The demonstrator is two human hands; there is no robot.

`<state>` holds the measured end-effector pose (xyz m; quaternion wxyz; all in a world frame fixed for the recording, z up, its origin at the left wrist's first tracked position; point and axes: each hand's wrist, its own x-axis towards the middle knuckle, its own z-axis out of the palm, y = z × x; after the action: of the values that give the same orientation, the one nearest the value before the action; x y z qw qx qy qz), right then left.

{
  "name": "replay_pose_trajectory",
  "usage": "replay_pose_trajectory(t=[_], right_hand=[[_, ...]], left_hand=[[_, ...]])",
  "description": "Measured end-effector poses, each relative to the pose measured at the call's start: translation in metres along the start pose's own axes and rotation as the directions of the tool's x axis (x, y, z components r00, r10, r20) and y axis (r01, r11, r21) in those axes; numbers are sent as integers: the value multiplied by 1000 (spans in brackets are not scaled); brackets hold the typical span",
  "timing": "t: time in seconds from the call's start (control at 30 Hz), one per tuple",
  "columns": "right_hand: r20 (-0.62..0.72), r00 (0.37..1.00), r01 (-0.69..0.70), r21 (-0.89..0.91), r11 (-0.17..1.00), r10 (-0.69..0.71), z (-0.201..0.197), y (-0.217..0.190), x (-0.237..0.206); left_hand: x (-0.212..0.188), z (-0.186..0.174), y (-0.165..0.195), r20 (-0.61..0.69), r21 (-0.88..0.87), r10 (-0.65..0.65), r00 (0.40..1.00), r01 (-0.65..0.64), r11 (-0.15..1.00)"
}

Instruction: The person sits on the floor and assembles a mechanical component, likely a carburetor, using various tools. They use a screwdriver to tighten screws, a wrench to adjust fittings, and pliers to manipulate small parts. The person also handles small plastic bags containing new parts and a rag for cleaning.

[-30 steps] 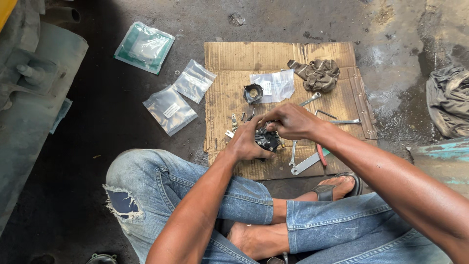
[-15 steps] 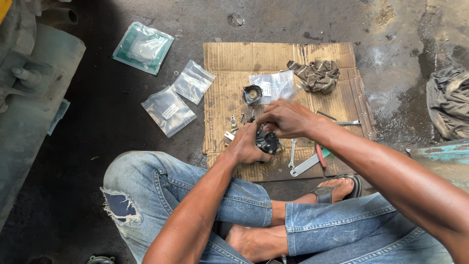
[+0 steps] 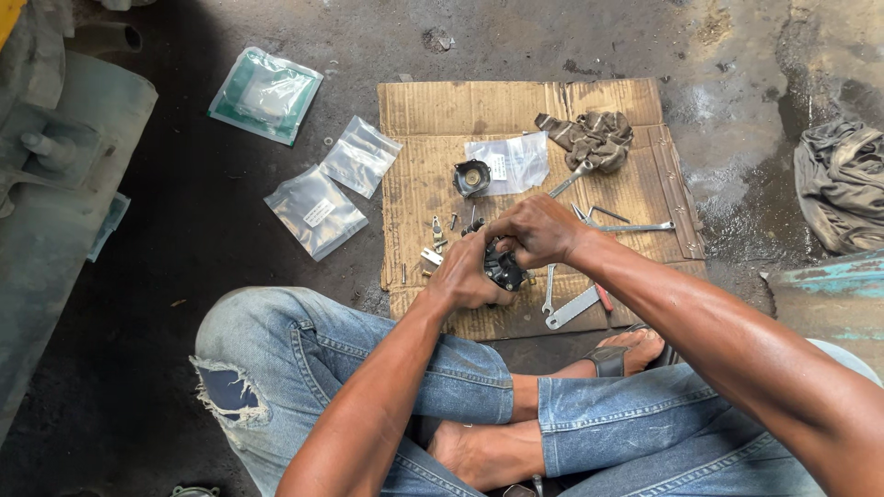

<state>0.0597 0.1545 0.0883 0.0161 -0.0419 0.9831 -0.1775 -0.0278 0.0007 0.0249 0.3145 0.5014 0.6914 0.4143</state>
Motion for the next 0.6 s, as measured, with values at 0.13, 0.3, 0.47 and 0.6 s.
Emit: replay_pose_trajectory(t=[0.13,0.3,0.47,0.6], right_hand=[[40,936,-348,-61,935,351,7,-11,-2],[91,882,-468,43,883,463,2,-15,-9],[45,934,-349,310,884,353,-20,-1,-17],[108,862,-506,148,850,495,-29,7,-19]], left_hand=[[2,-4,5,74,27,-99,992,97,995],[-3,-8,12,99,2,-112,989,112,994],[-1,-6,2,54,30,-80,995,78,996],[1,1,-10,18,6,-12,1000,11,1000]])
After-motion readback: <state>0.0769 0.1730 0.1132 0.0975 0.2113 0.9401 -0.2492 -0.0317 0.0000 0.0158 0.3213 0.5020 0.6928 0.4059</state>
